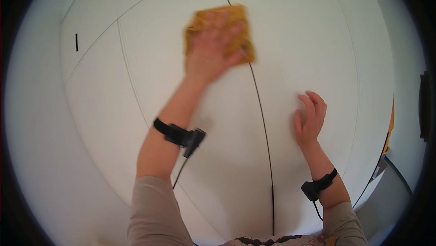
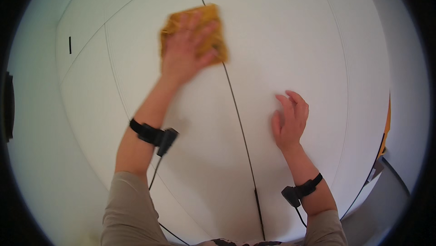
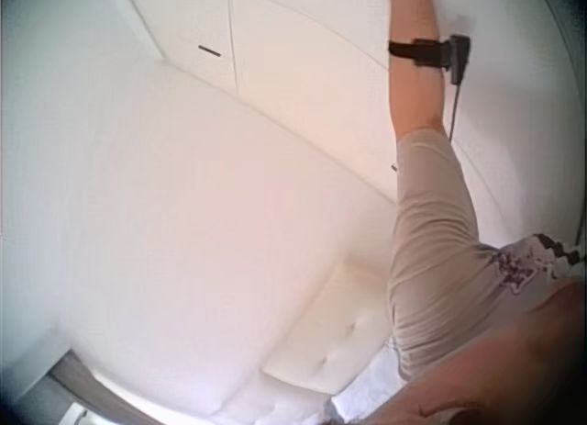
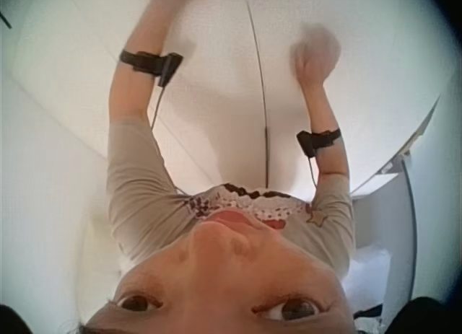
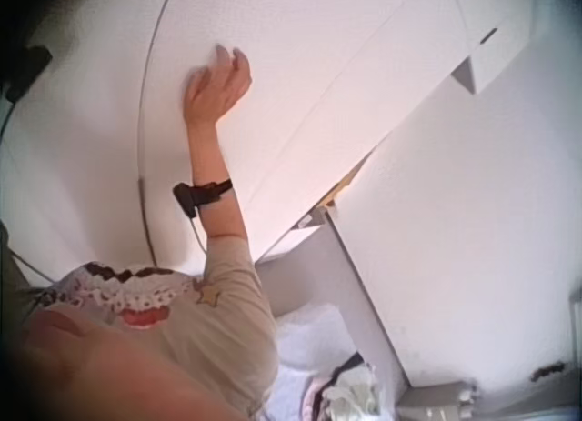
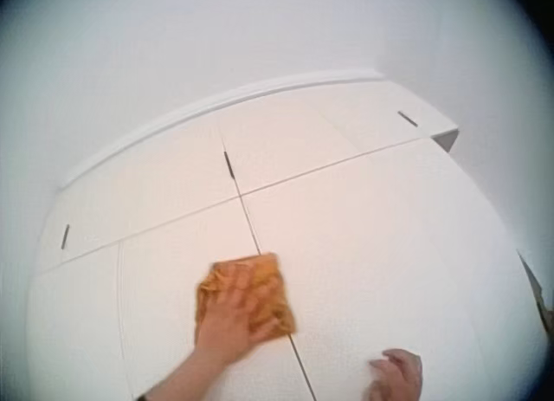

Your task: Wipe the wardrobe and bed headboard with a cloth.

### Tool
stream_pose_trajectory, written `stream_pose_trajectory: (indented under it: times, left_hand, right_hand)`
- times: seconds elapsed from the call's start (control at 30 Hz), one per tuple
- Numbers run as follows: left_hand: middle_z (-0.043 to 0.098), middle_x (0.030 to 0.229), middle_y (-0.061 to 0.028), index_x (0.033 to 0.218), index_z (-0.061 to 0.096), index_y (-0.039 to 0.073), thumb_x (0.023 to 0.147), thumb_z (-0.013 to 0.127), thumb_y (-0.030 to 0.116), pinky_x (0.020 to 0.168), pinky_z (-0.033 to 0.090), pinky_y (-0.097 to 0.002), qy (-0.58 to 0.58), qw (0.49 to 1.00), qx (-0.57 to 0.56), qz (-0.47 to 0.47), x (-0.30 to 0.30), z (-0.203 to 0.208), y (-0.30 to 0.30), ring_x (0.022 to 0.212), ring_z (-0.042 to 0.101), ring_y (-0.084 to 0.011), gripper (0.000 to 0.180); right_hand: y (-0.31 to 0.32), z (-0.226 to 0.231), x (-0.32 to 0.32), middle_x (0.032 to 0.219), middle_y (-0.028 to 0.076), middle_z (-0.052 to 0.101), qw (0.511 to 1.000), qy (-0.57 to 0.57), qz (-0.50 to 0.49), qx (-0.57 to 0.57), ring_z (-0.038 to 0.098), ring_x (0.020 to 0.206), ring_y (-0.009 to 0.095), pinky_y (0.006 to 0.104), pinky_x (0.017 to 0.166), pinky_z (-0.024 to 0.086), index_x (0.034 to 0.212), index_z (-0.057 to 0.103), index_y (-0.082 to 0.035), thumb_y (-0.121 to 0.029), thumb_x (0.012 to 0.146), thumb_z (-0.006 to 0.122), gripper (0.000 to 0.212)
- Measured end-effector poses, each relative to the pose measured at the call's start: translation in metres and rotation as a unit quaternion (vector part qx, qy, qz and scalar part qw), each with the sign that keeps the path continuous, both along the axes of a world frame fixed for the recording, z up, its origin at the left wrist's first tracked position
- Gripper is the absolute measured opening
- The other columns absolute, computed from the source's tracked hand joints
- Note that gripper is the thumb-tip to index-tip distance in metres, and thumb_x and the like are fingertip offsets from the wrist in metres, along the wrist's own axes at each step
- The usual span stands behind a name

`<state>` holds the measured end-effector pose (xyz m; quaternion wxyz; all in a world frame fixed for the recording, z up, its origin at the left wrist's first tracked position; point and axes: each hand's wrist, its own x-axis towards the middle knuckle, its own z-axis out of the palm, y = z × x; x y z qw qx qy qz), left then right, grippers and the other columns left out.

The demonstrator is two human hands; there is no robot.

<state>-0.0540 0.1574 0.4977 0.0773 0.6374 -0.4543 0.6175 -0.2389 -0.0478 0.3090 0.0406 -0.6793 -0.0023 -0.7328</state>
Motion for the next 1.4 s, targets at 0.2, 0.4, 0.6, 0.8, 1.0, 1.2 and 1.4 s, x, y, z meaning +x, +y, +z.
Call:
stream_pose_trajectory:
  times: [0.2, 0.4, 0.6, 0.8, 1.0, 1.2, 1.4]
  left_hand:
    - [0.034, 0.165, -0.0098, 0.157, 0.04, 0.029, 0.1, 0.044, 0.061, 0.117, 0.029, -0.0586, 0.003, 0.933, -0.302, 0.197, 0.004, 0.147, 0.093, 0.153, 0.027, -0.0326, 0.065]
    - [0.039, 0.162, -0.0038, 0.156, 0.042, 0.031, 0.101, 0.045, 0.058, 0.119, 0.031, -0.0538, -0.113, 0.968, -0.18, 0.135, -0.069, 0.142, -0.014, 0.15, 0.033, -0.0327, 0.061]
    - [0.025, 0.167, -0.0137, 0.156, 0.044, 0.024, 0.096, 0.059, 0.05, 0.122, 0.029, -0.0513, -0.042, 0.99, 0.057, -0.123, -0.127, -0.026, -0.15, 0.155, 0.02, -0.0388, 0.066]
    - [0.018, 0.169, -0.0171, 0.153, 0.047, 0.014, 0.086, 0.075, 0.032, 0.124, 0.024, -0.0474, 0.116, 0.917, 0.288, -0.249, -0.042, -0.235, -0.161, 0.156, 0.015, -0.0396, 0.075]
    - [0.018, 0.17, -0.0123, 0.152, 0.047, 0.015, 0.087, 0.074, 0.031, 0.12, 0.032, -0.0441, 0.364, 0.723, 0.517, -0.28, 0.065, -0.35, -0.125, 0.156, 0.019, -0.0352, 0.073]
    - [0.021, 0.17, -0.0018, 0.155, 0.042, 0.034, 0.08, 0.078, 0.041, 0.105, 0.046, -0.0555, 0.138, 0.961, 0.216, -0.102, 0.151, -0.23, -0.082, 0.156, 0.02, -0.0344, 0.084]
    - [0.022, 0.17, -0.0012, 0.157, 0.041, 0.034, 0.092, 0.066, 0.044, 0.113, 0.031, -0.0634, 0.042, 0.987, -0.135, 0.077, 0.223, -0.079, -0.024, 0.155, 0.021, -0.0352, 0.07]
  right_hand:
    - [-0.005, 0.013, -0.069, 0.145, 0.017, 0.052, 0.997, 0.054, -0.038, 0.037, 0.047, 0.131, 0.036, 0.0491, 0.11, 0.035, 0.131, 0.065, -0.01, -0.005, 0.08, 0.063, 0.051]
    - [-0.023, -0.009, -0.08, 0.144, 0.02, 0.053, 0.999, 0.034, -0.007, -0.007, 0.049, 0.129, 0.037, 0.0504, 0.108, 0.038, 0.131, 0.064, -0.009, -0.005, 0.081, 0.063, 0.05]
    - [-0.061, -0.038, -0.044, 0.122, 0.012, 0.056, 0.982, -0.109, 0.139, 0.068, 0.052, 0.113, 0.027, 0.0407, 0.103, 0.04, 0.119, 0.058, -0.001, -0.003, 0.087, 0.056, 0.032]
    - [-0.08, -0.051, 0.035, 0.115, 0.006, 0.054, 0.958, -0.156, 0.169, 0.172, 0.048, 0.103, 0.018, 0.0331, 0.096, 0.041, 0.117, 0.055, -0.003, -0.004, 0.091, 0.053, 0.026]
    - [-0.103, -0.091, 0.106, 0.106, 0.002, 0.055, 0.978, -0.014, 0.095, 0.188, 0.05, 0.093, 0.015, 0.0288, 0.088, 0.043, 0.108, 0.058, -0.006, 0.001, 0.088, 0.055, 0.021]
    - [-0.089, -0.105, 0.174, 0.097, 0.004, 0.056, 0.974, 0.022, 0.135, 0.18, 0.05, 0.073, 0.015, 0.0269, 0.068, 0.044, 0.098, 0.061, -0.006, 0.009, 0.084, 0.053, 0.022]
    - [-0.061, -0.066, 0.231, 0.091, 0.006, 0.056, 0.972, 0.041, 0.208, 0.099, 0.05, 0.066, 0.013, 0.0253, 0.058, 0.042, 0.095, 0.063, -0.006, 0.013, 0.08, 0.053, 0.026]
